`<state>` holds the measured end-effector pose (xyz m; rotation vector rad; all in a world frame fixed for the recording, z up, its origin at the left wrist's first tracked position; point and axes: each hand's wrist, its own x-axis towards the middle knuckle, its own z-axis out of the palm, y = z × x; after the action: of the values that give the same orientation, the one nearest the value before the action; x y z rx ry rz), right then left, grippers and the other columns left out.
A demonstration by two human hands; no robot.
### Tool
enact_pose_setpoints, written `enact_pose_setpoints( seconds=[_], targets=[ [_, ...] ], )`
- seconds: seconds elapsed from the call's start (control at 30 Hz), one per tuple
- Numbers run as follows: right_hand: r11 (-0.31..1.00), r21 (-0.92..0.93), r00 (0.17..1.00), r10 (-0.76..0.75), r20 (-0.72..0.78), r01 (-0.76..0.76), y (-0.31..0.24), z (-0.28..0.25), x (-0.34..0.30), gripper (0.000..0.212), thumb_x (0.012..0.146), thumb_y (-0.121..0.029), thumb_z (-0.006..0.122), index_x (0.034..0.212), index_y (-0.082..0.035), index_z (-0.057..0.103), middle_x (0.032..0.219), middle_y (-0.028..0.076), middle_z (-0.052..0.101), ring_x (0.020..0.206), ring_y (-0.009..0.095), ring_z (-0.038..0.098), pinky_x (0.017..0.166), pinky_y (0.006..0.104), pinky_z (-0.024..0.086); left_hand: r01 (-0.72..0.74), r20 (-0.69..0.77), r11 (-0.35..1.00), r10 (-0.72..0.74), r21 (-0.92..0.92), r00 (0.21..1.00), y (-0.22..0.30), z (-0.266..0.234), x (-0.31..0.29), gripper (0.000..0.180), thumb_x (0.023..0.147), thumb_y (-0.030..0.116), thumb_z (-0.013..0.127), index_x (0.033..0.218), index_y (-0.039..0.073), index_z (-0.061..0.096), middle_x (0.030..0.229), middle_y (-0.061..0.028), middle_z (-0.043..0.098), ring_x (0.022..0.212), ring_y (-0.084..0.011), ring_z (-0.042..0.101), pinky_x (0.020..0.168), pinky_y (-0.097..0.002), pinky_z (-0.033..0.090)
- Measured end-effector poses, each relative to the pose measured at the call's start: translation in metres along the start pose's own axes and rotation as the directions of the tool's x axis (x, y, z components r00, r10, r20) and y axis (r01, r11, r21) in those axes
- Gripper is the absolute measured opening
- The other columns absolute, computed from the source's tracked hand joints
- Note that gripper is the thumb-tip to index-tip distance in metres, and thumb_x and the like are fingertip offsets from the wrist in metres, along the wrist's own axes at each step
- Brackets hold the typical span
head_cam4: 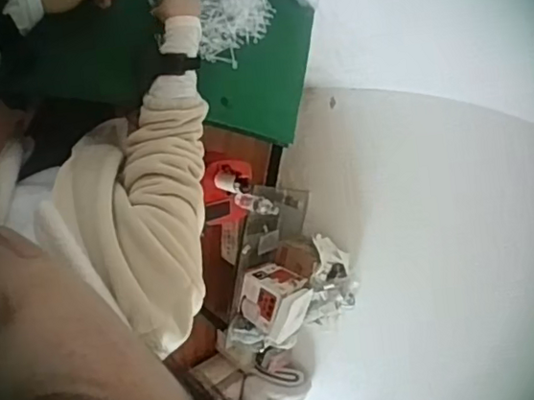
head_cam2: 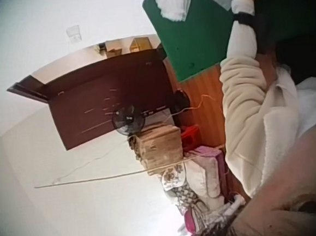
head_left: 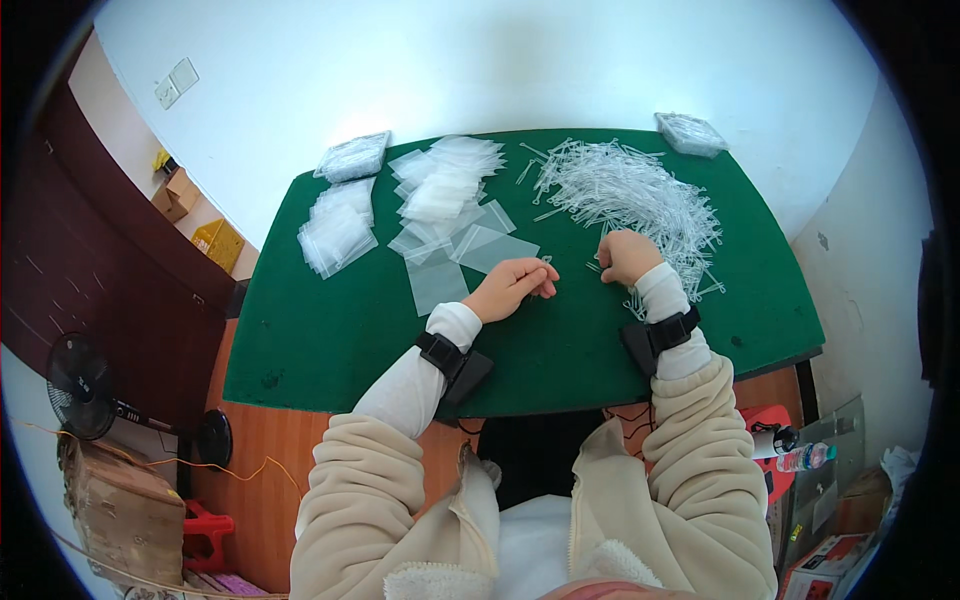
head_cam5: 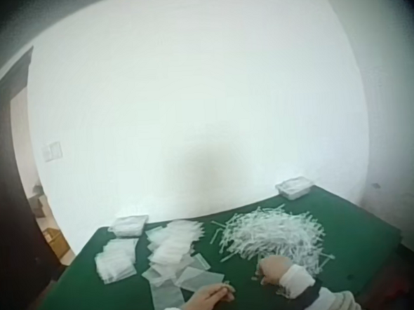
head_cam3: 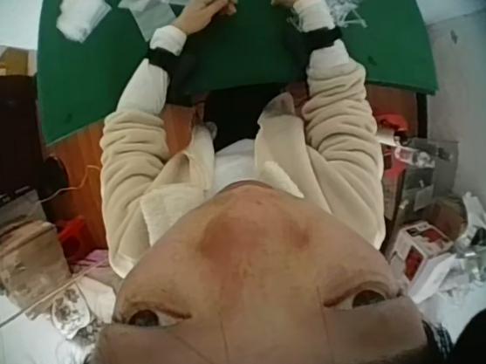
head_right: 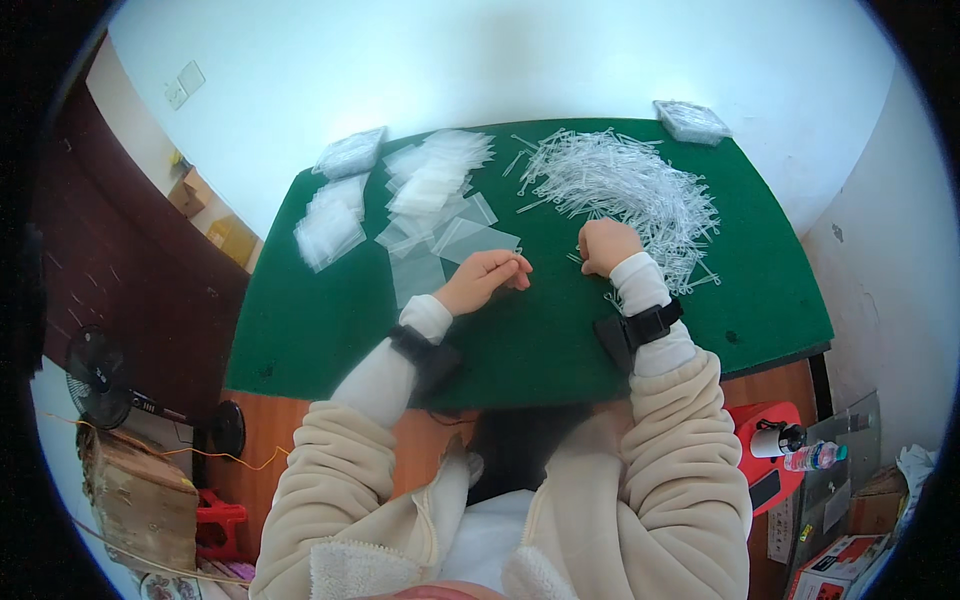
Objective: Packing small white plastic parts into individual clear plastic bags at a workstation.
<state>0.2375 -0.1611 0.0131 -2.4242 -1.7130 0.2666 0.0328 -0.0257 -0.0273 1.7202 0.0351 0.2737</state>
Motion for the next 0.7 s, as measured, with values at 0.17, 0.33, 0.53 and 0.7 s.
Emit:
enact_pose_setpoints(
  seconds=[0.17,0.33,0.53,0.7],
  targets=[
    [0.995,-0.072,0.997,0.064,-0.046,-0.067,-0.002,0.003,0.004,0.016,0.063,-0.015,0.07,0.076,-0.009,0.064,0.079,0.008,0.065,0.078,0.027,0.062,0.068,0.0379,0.05,0.004,0.0,1.0,-0.004,-0.002,1.0,0.001,0.0,-0.001,0.025,0.095,0.022,0.042,0.099,0.003,0.056,0.085,-0.0014,0.059,0.081,-0.0083,0.055,0.075,-0.0235,0.045],
    [0.988,-0.136,0.97,0.046,-0.237,-0.08,0.0,0.014,0.011,0.009,0.069,-0.014,0.064,0.076,-0.009,0.064,0.076,0.01,0.064,0.075,0.029,0.061,0.067,0.0385,0.049,0.012,-0.003,1.0,-0.012,0.007,1.0,0.002,0.0,-0.001,0.025,0.095,0.022,0.041,0.099,0.003,0.056,0.085,-0.0015,0.059,0.081,-0.0083,0.055,0.074,-0.0235,0.045],
    [0.906,0.301,0.913,-0.179,-0.366,0.299,-0.013,0.012,0.012,0.013,0.074,-0.011,0.058,0.085,-0.006,0.061,0.07,0.009,0.06,0.064,0.026,0.058,0.061,0.0341,0.046,0.009,-0.004,1.0,-0.009,-0.003,1.0,-0.001,0.0,-0.001,0.024,0.095,0.022,0.04,0.099,0.003,0.055,0.086,-0.0015,0.059,0.081,-0.0084,0.055,0.075,-0.0233,0.045],
    [0.755,0.554,0.917,-0.154,-0.369,0.35,-0.036,0.009,0.006,0.018,0.076,-0.006,0.055,0.094,-0.004,0.057,0.065,0.006,0.056,0.058,0.018,0.053,0.057,0.0284,0.044,0.03,-0.005,0.999,-0.031,-0.018,1.0,0.001,0.0,-0.002,0.024,0.095,0.022,0.04,0.1,0.003,0.054,0.086,-0.0017,0.058,0.081,-0.0084,0.055,0.075,-0.0233,0.044]
  ],
)
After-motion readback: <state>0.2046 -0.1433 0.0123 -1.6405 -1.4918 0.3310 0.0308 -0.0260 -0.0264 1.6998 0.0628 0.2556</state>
